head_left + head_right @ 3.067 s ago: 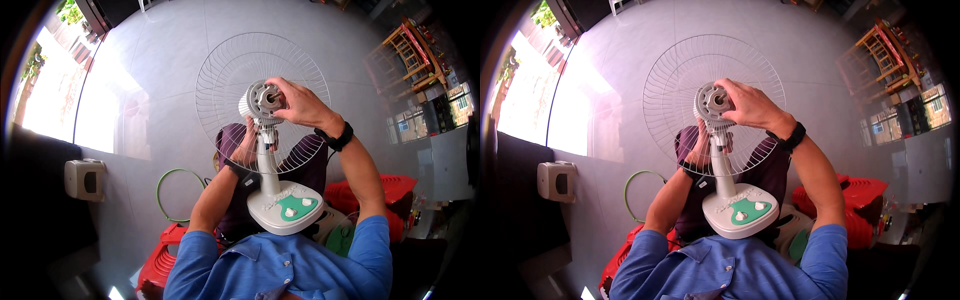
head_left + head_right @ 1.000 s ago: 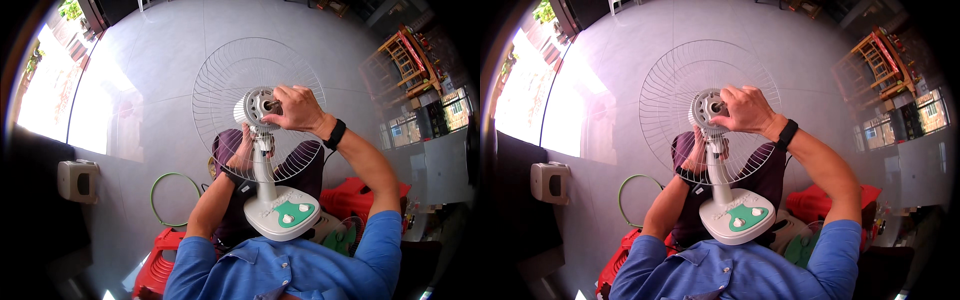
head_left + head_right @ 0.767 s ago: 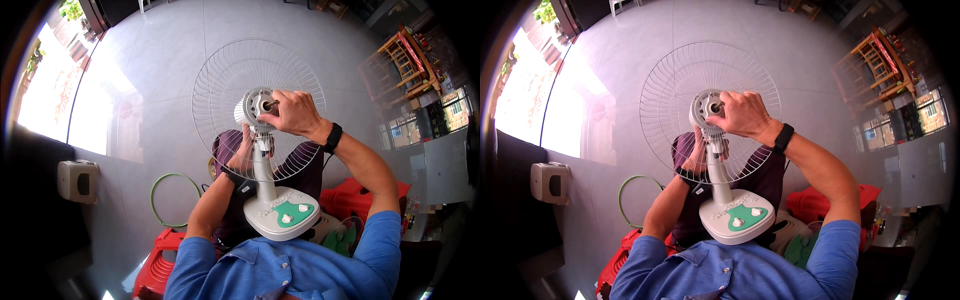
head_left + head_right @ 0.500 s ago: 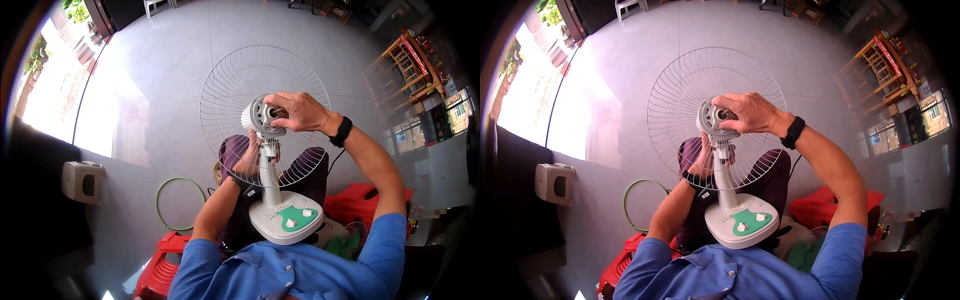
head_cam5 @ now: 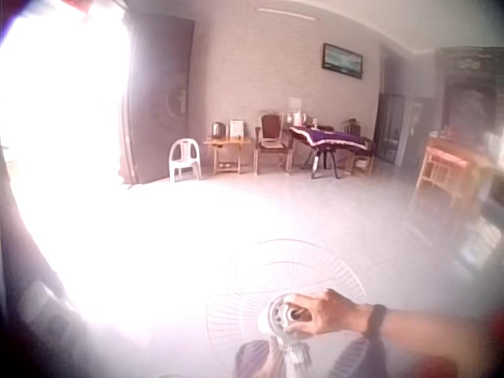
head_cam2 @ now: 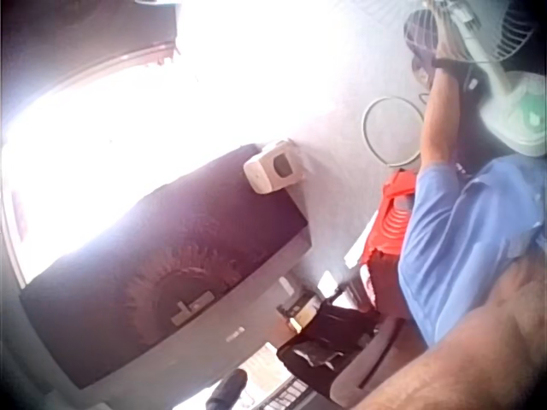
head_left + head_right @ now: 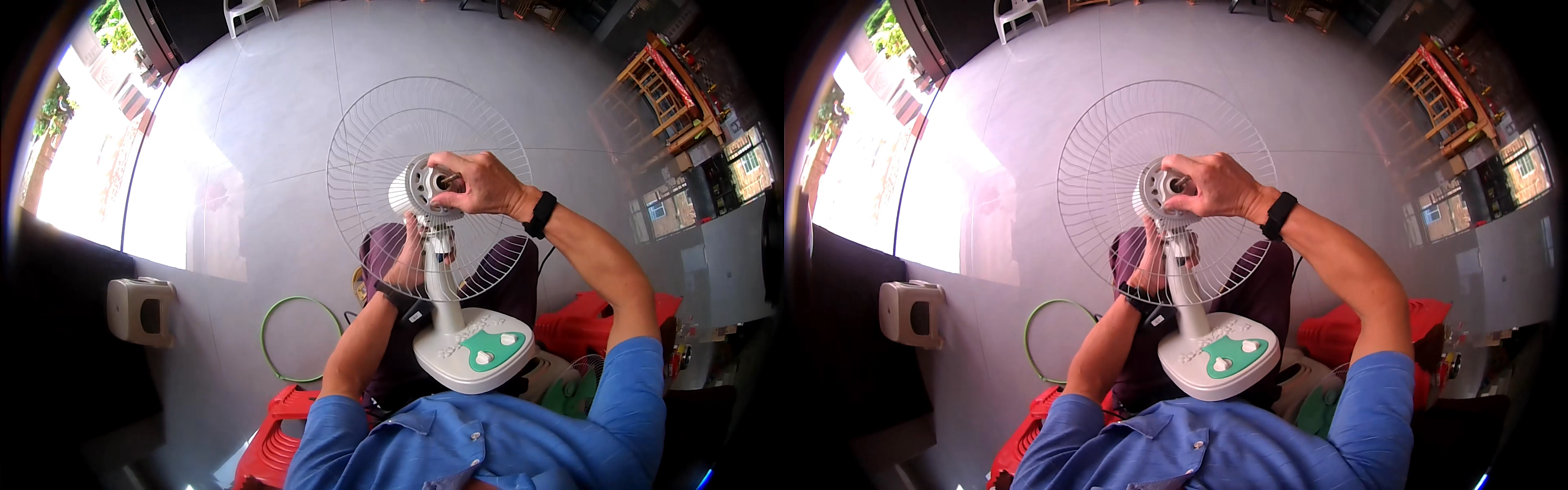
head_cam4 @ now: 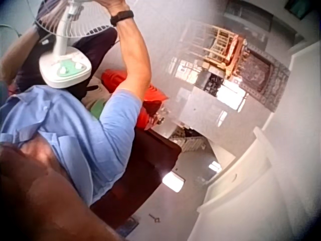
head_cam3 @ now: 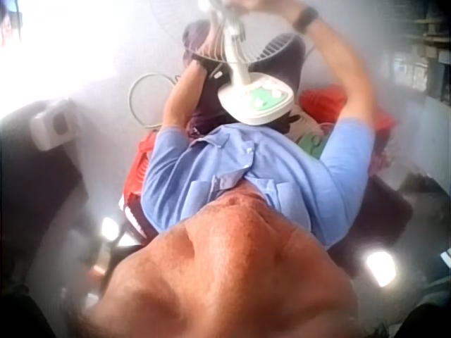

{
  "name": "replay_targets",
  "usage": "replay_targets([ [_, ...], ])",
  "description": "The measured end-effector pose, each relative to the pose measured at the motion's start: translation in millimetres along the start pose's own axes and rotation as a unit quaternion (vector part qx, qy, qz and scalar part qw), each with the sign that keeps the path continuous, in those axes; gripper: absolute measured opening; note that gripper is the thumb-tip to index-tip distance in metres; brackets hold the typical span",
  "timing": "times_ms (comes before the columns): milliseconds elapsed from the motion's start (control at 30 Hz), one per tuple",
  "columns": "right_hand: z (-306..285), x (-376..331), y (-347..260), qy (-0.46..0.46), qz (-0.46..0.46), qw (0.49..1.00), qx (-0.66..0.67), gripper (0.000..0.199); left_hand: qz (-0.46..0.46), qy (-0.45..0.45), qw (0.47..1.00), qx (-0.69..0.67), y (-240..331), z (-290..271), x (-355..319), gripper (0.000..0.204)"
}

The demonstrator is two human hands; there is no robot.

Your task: The person assembles a desk fan by hand, attaching the rear guard, the green fan blade, and the front guard. They use a screwdriver to tighten the screw on the guard ring that holds the two sections together.

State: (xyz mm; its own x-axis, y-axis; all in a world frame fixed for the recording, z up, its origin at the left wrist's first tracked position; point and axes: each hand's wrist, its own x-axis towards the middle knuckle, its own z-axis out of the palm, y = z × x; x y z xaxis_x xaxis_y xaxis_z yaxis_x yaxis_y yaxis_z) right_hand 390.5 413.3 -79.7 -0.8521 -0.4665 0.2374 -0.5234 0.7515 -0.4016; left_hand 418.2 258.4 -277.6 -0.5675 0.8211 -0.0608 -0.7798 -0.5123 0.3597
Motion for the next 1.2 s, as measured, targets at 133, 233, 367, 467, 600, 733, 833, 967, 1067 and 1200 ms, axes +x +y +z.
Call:
replay_targets([
  [133, 7, -1, -6, 0.007, 0.041, 0.999, 0.002, 0.048, -0.009, 0.009, 1.0, 0.011, -3, -17, 0, 0.098],
  [233, 8, -2, -10, 0.001, 0.052, 0.998, 0.032, 0.052, 0.006, 0.012, 1.0, 0.011, -1, -12, -3, 0.099],
  [367, 1, -5, -22, -0.002, 0.04, 0.997, 0.065, 0.059, 0.058, 0.017, 0.997, 0.053, 11, 3, -15, 0.098],
  [467, -12, -12, -44, 0.029, 0.094, 0.989, 0.107, 0.06, 0.1, 0.035, 0.992, 0.065, 24, 23, -29, 0.097],
  [600, -34, -29, -72, 0.073, 0.186, 0.947, 0.253, 0.045, 0.178, 0.069, 0.976, 0.102, 29, 5, -24, 0.1],
  [733, -47, -34, -90, 0.086, 0.225, 0.915, 0.325, 0.053, 0.244, -0.07, 0.967, 0.023, 46, 31, -23, 0.069],
  [833, -42, -23, -105, 0.069, 0.236, 0.901, 0.357, 0.057, 0.24, -0.039, 0.969, 0.049, 45, 44, -38, 0.063],
  [967, -28, -25, -113, 0.165, 0.214, 0.874, 0.404, 0.041, 0.249, 0.025, 0.96, 0.124, 32, 46, -37, 0.056],
  [1067, -18, -32, -112, 0.22, 0.219, 0.849, 0.428, 0.033, 0.273, 0.087, 0.932, 0.223, 27, 38, -40, 0.051],
  [1200, -8, -45, -104, 0.229, 0.236, 0.818, 0.473, 0.036, 0.301, 0.161, 0.854, 0.392, 20, 18, -42, 0.044],
])
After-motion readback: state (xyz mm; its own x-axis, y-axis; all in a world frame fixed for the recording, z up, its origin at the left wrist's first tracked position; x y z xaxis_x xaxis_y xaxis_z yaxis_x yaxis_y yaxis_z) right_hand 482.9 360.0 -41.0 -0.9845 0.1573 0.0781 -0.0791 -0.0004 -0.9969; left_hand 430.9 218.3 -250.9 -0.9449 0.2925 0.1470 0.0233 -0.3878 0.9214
